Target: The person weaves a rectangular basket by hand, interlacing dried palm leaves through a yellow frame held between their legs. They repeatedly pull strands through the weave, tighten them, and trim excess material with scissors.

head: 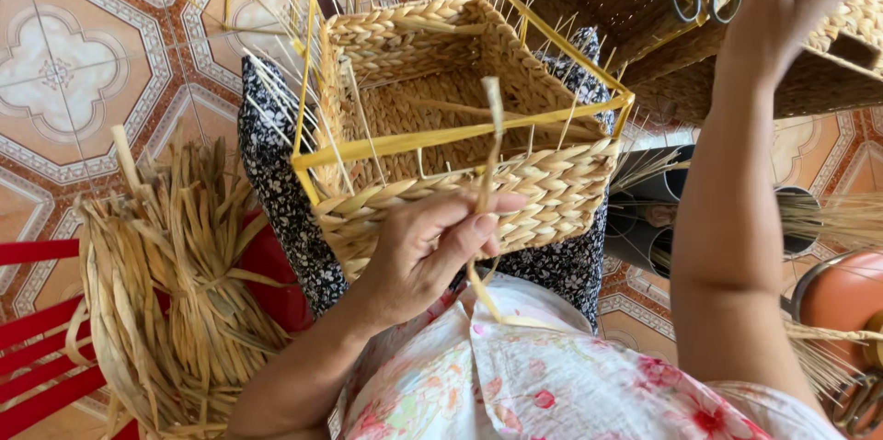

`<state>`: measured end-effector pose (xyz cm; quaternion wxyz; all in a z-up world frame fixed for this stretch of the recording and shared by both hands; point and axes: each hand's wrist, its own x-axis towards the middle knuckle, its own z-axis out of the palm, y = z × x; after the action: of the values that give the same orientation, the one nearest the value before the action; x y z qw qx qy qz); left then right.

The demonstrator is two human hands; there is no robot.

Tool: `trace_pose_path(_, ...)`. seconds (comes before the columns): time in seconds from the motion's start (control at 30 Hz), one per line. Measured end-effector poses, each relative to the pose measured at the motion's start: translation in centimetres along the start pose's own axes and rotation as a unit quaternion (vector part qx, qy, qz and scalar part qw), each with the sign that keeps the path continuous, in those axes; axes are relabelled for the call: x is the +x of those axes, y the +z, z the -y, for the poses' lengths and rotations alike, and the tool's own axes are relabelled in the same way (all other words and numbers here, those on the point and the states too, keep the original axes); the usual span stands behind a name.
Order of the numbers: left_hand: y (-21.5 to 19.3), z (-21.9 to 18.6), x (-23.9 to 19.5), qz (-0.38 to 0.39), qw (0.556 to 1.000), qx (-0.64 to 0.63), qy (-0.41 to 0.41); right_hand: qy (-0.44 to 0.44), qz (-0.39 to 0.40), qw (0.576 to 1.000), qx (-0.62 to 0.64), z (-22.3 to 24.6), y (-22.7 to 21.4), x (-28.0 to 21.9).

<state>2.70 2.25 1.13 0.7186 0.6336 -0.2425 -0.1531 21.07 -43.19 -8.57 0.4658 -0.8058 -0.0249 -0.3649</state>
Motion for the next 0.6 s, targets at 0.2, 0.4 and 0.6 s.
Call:
trace_pose_path(0.2, 2.4, -1.7, 1.9, 0.047, 0.998, 0.029, 0.015, -0.023, 0.248, 0.951, 0.182, 27.3, 1.3, -12.6)
trace_pose_path(0.4, 4.3, 0.2, 0.6, 0.003, 0.993, 0.114, 0.036, 0.082, 0.105, 0.937, 0.323, 27.3, 1.6, -10.2)
trace_pose_path(0.6, 4.0, 0.4, -2.2, -0.031, 0.997, 0.027, -0.060, 0.138, 0.103, 0.924, 0.342, 29.0, 0.9, -11.9)
